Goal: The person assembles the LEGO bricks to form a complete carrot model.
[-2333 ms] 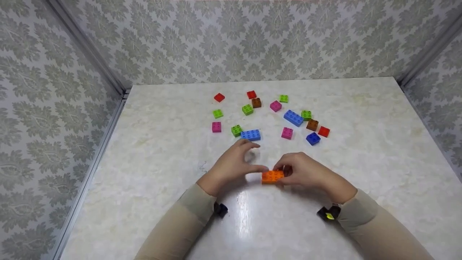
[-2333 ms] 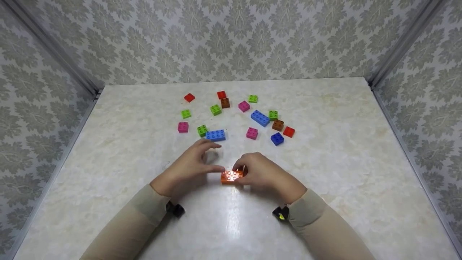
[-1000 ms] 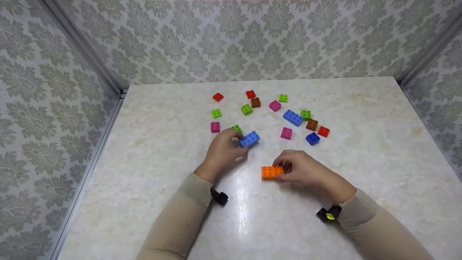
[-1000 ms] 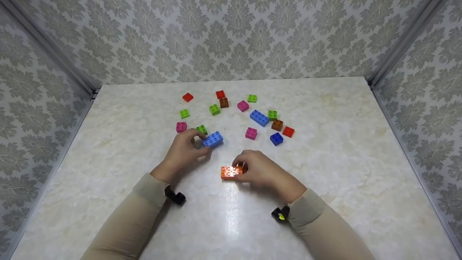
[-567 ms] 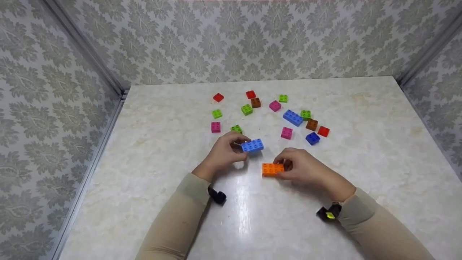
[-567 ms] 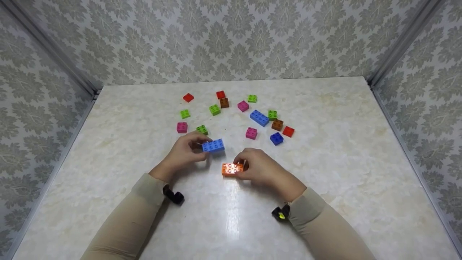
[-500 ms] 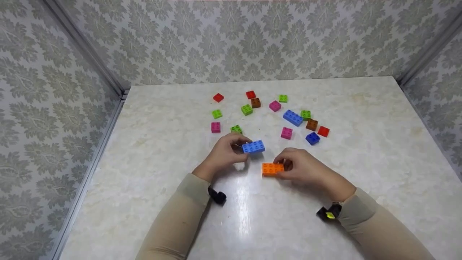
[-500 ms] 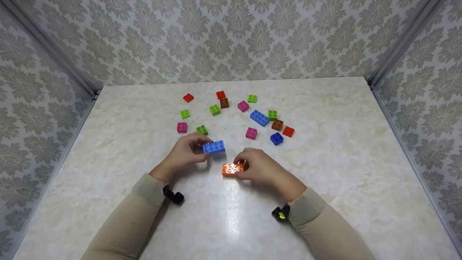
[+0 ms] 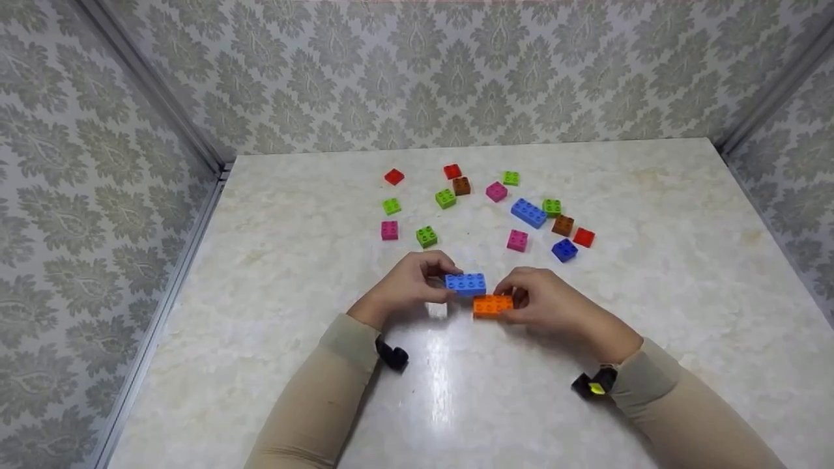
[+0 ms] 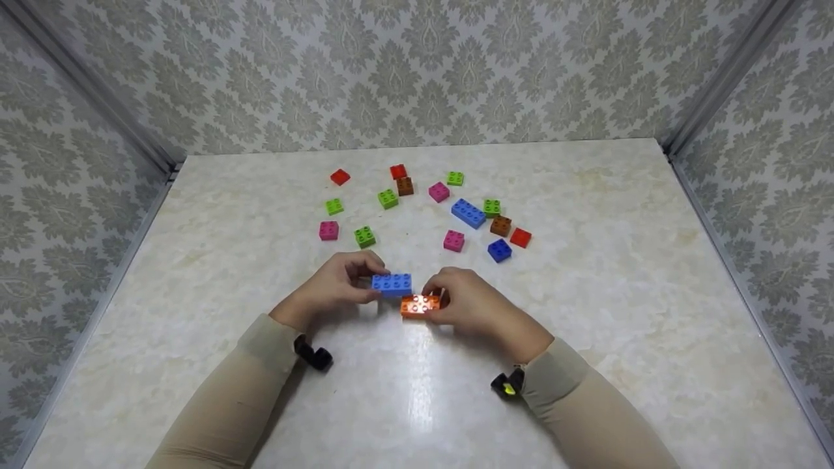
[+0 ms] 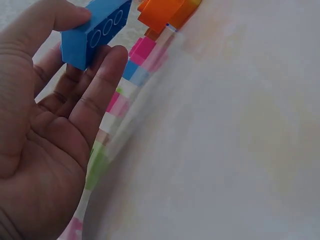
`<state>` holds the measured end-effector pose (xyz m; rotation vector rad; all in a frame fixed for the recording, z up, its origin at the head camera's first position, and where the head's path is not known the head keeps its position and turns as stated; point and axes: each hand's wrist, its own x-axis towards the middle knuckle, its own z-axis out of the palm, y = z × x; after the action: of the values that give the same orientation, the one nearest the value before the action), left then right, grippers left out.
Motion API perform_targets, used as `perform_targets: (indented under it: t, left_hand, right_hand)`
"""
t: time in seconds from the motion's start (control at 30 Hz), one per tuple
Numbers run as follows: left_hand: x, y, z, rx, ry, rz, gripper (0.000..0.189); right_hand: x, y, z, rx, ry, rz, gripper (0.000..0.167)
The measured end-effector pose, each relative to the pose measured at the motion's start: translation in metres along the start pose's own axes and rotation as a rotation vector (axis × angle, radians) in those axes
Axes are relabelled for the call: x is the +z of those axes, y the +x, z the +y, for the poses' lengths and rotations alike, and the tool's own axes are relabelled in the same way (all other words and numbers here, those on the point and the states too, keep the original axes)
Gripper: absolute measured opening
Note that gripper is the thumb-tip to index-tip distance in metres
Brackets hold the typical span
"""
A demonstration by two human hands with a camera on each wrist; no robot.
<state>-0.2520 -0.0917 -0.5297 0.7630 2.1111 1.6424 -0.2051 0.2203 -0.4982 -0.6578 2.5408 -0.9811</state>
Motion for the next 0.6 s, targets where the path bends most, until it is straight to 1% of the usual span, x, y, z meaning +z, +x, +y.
perform_targets:
  t: [0.23, 0.3, 0.47, 0.6]
  left_hand:
    - [0.0044, 0.0003, 0.0028, -0.031, -0.007, -0.049, 0.033]
    - [0.0058, -0.0001, 0.0038, -0.035, -0.023, -0.064, 0.033]
    - [0.0080, -0.0006, 0.0050, -0.029, -0.046, -0.090, 0.034]
    - [0.0088, -0.0002, 0.0050, -0.021, -0.028, -0.095, 0.033]
  right_hand:
    - [-0.0003, 0.0000, -0.0018, 0.028, 0.006, 0.005, 0.029]
    - [0.0001, 0.0001, -0.0017, 0.014, 0.002, 0.006, 0.030]
    - [0.0005, -0.0005, -0.0002, -0.007, 0.009, 0.001, 0.032]
    - [0.0002, -0.0006, 0.0013, 0.001, 0.019, -0.005, 0.033]
